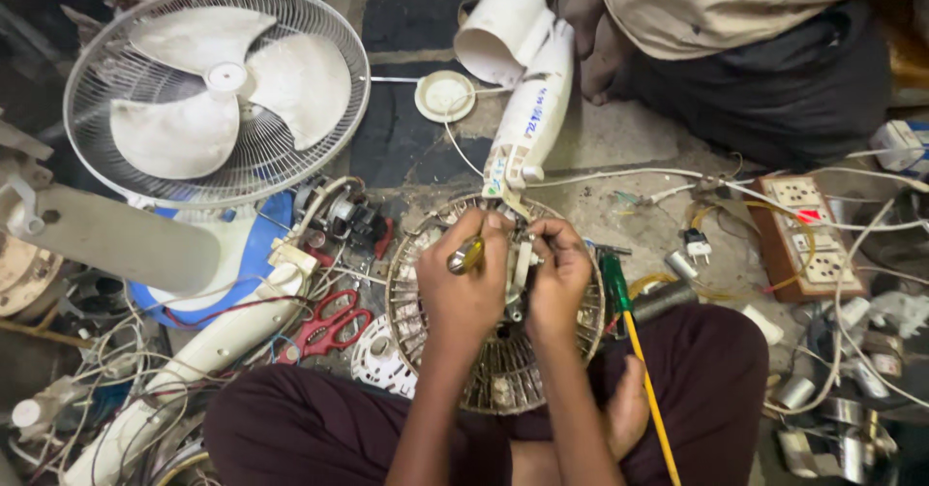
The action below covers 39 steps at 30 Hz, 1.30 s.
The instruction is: The person sits on the floor and disassembles a white electric fan motor using a screwdriver. They remove the motor housing, separate the internal components, and manipulate the wiring and rotor assembly.
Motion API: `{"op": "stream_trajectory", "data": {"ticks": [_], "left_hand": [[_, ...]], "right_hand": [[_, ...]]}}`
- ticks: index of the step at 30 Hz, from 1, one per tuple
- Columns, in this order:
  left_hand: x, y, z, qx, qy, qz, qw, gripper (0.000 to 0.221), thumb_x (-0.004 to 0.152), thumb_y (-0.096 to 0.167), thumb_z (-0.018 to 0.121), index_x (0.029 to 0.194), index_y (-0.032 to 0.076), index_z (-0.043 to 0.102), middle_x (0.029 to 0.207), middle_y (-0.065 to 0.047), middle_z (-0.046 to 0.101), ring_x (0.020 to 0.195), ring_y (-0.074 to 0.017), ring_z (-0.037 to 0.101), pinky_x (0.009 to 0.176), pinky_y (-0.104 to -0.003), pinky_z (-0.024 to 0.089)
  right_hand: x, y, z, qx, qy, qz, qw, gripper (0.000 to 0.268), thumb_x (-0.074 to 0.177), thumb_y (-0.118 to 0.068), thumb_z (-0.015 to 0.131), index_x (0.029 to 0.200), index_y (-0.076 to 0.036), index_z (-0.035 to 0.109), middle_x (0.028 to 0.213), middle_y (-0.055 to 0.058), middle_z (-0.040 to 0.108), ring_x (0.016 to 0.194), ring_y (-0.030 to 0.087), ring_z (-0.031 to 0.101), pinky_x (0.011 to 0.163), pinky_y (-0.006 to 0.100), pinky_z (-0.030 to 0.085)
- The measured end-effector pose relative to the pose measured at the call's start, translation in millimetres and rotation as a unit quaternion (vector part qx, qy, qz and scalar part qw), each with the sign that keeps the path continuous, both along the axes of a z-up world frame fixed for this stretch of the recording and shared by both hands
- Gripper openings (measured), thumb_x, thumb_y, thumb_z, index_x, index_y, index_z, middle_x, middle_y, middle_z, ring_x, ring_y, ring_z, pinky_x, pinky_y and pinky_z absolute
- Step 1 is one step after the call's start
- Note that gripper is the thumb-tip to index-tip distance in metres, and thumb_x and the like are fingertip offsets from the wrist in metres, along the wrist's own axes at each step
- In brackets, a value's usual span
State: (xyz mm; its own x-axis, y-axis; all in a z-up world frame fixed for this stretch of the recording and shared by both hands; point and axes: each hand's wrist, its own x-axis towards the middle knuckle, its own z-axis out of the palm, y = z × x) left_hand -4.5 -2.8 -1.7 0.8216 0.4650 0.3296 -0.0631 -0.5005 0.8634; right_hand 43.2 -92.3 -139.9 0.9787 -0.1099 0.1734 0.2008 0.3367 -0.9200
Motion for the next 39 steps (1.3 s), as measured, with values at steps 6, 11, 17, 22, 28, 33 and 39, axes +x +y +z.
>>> {"op": "stream_trajectory", "data": {"ticks": [6,11,17,22,28,33,39], "left_hand": [[4.8,-0.3,2.9,0.027,-0.004,-0.003,1.000,0.021,0.098,0.020,0.057,0.089,0.008,0.071,0.075,-0.012,0.074,0.063,-0.0292,0.073,0.057,-0.040,0.053],[6.5,3.7,10.8,0.012,0.011,0.038,0.999,0.019,0.094,0.023,0.062,0.092,0.007,0.073,0.067,-0.017,0.066,0.059,-0.0334,0.068,0.055,-0.043,0.052],[8.4,3.8,5.3,0.068,-0.002,0.029,0.997,0.022,0.099,0.025,0.060,0.090,0.009,0.072,0.068,-0.015,0.067,0.061,-0.0365,0.064,0.058,-0.047,0.048],[4.4,5.5,-6.5,-0.039,-0.070,-0.024,0.996,0.026,0.104,0.024,0.057,0.102,0.003,0.071,0.087,-0.013,0.070,0.077,-0.0251,0.068,0.072,-0.039,0.053],[-71.0,34.6,-50.4,-0.205,-0.164,0.069,0.962,0.025,0.111,0.016,0.051,0.113,-0.002,0.068,0.110,-0.008,0.070,0.105,-0.0197,0.067,0.097,-0.034,0.054],[-171.5,44.0,-100.5,-0.372,-0.138,0.159,0.904,0.020,0.106,0.016,0.053,0.103,-0.003,0.060,0.109,-0.017,0.075,0.102,-0.0222,0.075,0.096,-0.037,0.060],[-243.4,38.2,-125.6,-0.432,-0.089,0.178,0.880,0.024,0.107,0.019,0.054,0.101,-0.004,0.060,0.097,-0.015,0.072,0.090,-0.0210,0.073,0.084,-0.035,0.062]], "right_hand": [[-0.7,1.4,27.0,-0.027,-0.023,-0.015,0.999,0.016,0.089,0.012,0.050,0.097,0.002,0.060,0.099,0.008,0.063,0.099,0.015,0.060,0.092,0.028,0.049],[-7.9,6.9,82.1,0.022,-0.265,-0.079,0.961,0.014,0.096,0.004,0.050,0.103,0.000,0.061,0.101,0.008,0.062,0.095,0.017,0.058,0.090,0.031,0.051],[29.1,-77.7,111.1,0.218,-0.125,-0.043,0.967,0.007,0.110,-0.009,0.060,0.107,-0.003,0.062,0.098,0.006,0.063,0.080,0.011,0.056,0.070,0.025,0.047],[-32.5,-119.0,33.9,0.084,0.141,0.084,0.983,0.014,0.104,-0.012,0.059,0.109,-0.002,0.067,0.093,0.005,0.069,0.075,0.013,0.063,0.065,0.025,0.052],[-106.7,-99.0,-10.3,-0.029,0.292,0.204,0.934,0.021,0.093,-0.007,0.068,0.113,-0.002,0.068,0.090,0.001,0.071,0.076,0.008,0.066,0.067,0.024,0.055],[-106.4,-65.5,-16.7,-0.122,0.138,0.209,0.961,0.018,0.092,-0.002,0.070,0.109,0.001,0.063,0.084,0.003,0.070,0.072,0.011,0.069,0.065,0.025,0.058],[-94.5,-59.9,-22.0,-0.241,0.074,0.238,0.938,0.014,0.092,0.000,0.069,0.105,0.003,0.070,0.089,0.004,0.072,0.079,0.009,0.069,0.071,0.023,0.057]]}}
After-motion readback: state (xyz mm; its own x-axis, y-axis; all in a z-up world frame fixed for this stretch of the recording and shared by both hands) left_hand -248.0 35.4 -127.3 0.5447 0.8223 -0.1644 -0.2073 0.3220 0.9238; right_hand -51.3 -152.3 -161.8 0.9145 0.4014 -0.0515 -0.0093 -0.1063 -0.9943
